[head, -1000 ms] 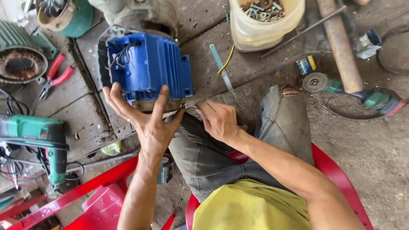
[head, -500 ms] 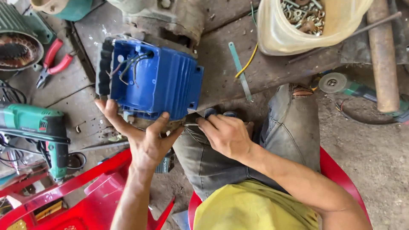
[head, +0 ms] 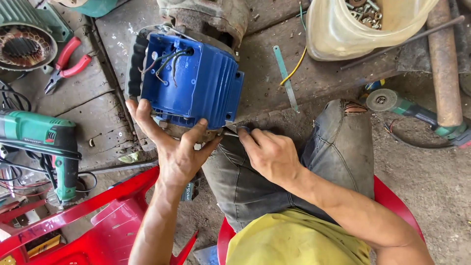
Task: Connecting internal electrical wires to the terminal block of an electric water pump motor using a screwdriver.
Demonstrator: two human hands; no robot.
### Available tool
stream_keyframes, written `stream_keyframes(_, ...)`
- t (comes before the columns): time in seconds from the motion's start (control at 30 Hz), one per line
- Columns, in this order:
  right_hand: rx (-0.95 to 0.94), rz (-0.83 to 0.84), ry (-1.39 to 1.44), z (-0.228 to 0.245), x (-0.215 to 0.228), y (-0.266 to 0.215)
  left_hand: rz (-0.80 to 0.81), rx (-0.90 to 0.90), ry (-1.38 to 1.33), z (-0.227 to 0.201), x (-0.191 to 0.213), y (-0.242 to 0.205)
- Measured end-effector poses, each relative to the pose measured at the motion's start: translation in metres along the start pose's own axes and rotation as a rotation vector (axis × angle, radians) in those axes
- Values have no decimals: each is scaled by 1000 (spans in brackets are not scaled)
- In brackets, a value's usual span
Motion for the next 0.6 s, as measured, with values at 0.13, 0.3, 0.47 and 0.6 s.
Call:
stream_keyframes(0.13,15,-29,17,-1,1,2,-23,-25,11,4,-2,0)
stream_keyframes(0.3,29,-36,38,3,0,7,-35,-32,15,5,-4,1)
stream_keyframes(0.47,-29,37,4,16,-2,3,-47,-10,-21,0,-2,4)
stream_keyframes(0.6,-41,149,-66,27,13,18,-35,-5,3,0,0,2)
Point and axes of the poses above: each hand's wrist, its own y-axis towards the middle knuckle, its own x-axis out of the back of the hand, z = x × y, the point moved 1 cm from there along y, towards the middle knuckle, and after that the axes turned 4 degrees about -z, right-handed, at the moved point
